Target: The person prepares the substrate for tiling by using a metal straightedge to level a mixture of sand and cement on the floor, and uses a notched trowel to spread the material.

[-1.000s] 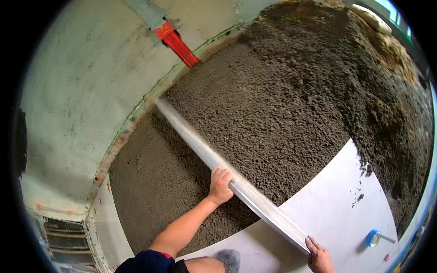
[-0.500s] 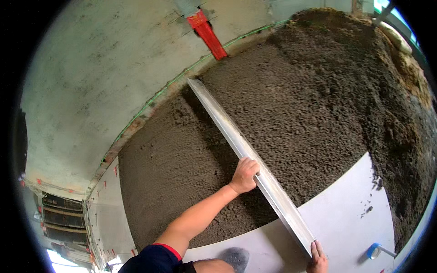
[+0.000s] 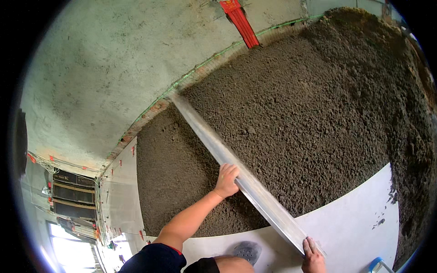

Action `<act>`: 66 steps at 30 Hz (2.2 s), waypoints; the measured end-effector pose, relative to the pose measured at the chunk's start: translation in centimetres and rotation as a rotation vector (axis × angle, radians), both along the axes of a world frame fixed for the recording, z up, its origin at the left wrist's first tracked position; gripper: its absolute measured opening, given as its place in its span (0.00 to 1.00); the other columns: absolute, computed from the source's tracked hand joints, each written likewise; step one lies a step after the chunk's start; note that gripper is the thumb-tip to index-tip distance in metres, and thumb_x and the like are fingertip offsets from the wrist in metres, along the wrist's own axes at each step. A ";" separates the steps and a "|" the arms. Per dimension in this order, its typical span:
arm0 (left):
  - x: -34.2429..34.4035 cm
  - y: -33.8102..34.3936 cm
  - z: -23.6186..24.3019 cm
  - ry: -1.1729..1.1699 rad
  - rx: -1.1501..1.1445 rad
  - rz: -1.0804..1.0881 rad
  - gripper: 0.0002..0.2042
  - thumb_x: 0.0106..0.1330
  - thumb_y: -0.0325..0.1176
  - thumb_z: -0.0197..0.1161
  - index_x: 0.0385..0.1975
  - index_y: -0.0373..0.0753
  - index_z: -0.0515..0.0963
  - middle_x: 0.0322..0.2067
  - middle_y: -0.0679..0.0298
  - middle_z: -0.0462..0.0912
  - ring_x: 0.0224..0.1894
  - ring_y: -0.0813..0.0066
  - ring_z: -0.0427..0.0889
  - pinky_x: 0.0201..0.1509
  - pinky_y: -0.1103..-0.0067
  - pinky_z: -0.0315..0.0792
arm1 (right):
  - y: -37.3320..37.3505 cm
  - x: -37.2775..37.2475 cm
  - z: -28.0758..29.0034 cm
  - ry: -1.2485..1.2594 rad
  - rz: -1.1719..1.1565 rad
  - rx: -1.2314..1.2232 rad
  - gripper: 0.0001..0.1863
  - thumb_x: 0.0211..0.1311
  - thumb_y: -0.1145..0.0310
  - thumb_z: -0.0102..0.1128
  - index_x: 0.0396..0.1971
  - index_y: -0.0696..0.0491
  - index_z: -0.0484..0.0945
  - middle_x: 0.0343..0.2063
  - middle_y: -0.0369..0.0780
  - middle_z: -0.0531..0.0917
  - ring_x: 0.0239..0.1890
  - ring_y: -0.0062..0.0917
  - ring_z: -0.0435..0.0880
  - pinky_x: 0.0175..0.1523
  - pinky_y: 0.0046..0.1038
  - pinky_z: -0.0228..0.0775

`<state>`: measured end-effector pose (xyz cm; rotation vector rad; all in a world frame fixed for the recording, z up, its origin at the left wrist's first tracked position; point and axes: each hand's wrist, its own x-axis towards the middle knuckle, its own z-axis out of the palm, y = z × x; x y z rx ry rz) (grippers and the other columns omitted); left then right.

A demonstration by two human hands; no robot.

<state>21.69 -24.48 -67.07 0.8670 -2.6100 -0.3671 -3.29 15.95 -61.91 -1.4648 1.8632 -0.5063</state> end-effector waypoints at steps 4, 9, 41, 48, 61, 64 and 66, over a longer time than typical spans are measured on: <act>3.9 -0.6 1.0 -0.012 0.024 0.077 0.09 0.43 0.19 0.58 0.23 0.37 0.67 0.29 0.54 0.70 0.39 0.49 0.68 0.49 0.63 0.62 | -2.8 2.2 -0.2 0.015 0.063 0.116 0.37 0.47 0.86 0.49 0.64 0.62 0.66 0.67 0.53 0.66 0.69 0.47 0.65 0.70 0.40 0.63; 8.6 -0.1 0.5 -0.122 0.044 0.199 0.12 0.41 0.17 0.59 0.25 0.39 0.68 0.31 0.56 0.70 0.40 0.50 0.69 0.50 0.63 0.62 | -4.2 3.6 -0.6 0.021 0.114 0.044 0.36 0.47 0.86 0.48 0.64 0.61 0.66 0.67 0.52 0.67 0.69 0.48 0.65 0.71 0.40 0.61; 7.1 5.5 3.7 -0.144 0.163 0.075 0.09 0.46 0.28 0.64 0.18 0.44 0.69 0.25 0.62 0.72 0.38 0.57 0.74 0.64 0.58 0.61 | 1.5 4.2 1.6 -0.335 0.032 0.464 0.31 0.54 0.79 0.57 0.63 0.57 0.69 0.46 0.56 0.82 0.43 0.53 0.83 0.47 0.43 0.77; -8.5 17.5 2.2 -0.017 0.301 -0.275 0.06 0.52 0.25 0.58 0.30 0.41 0.76 0.30 0.62 0.73 0.43 0.61 0.75 0.64 0.59 0.61 | 21.9 0.2 -0.1 -0.296 -0.341 0.469 0.26 0.57 0.67 0.66 0.55 0.63 0.74 0.32 0.55 0.84 0.31 0.40 0.84 0.39 0.40 0.76; -29.4 32.0 0.8 0.135 0.244 -0.834 0.05 0.57 0.28 0.54 0.33 0.42 0.74 0.32 0.63 0.74 0.46 0.66 0.74 0.64 0.62 0.56 | 33.6 1.2 2.6 0.007 -0.746 1.068 0.26 0.55 0.51 0.71 0.43 0.59 0.83 0.32 0.53 0.87 0.37 0.42 0.87 0.44 0.41 0.76; -35.9 30.9 -0.1 0.112 0.247 -0.929 0.06 0.55 0.26 0.55 0.32 0.43 0.76 0.34 0.63 0.77 0.48 0.64 0.76 0.69 0.56 0.53 | 35.6 2.0 0.5 -0.045 -0.821 0.856 0.18 0.62 0.58 0.65 0.42 0.57 0.84 0.33 0.53 0.86 0.38 0.44 0.86 0.44 0.40 0.75; -39.6 29.4 0.0 0.169 0.190 -0.928 0.06 0.53 0.25 0.57 0.27 0.46 0.76 0.31 0.65 0.77 0.47 0.66 0.76 0.68 0.58 0.53 | 33.6 1.3 -0.1 0.024 -0.907 0.701 0.15 0.63 0.62 0.63 0.40 0.58 0.84 0.31 0.53 0.86 0.35 0.45 0.85 0.42 0.41 0.74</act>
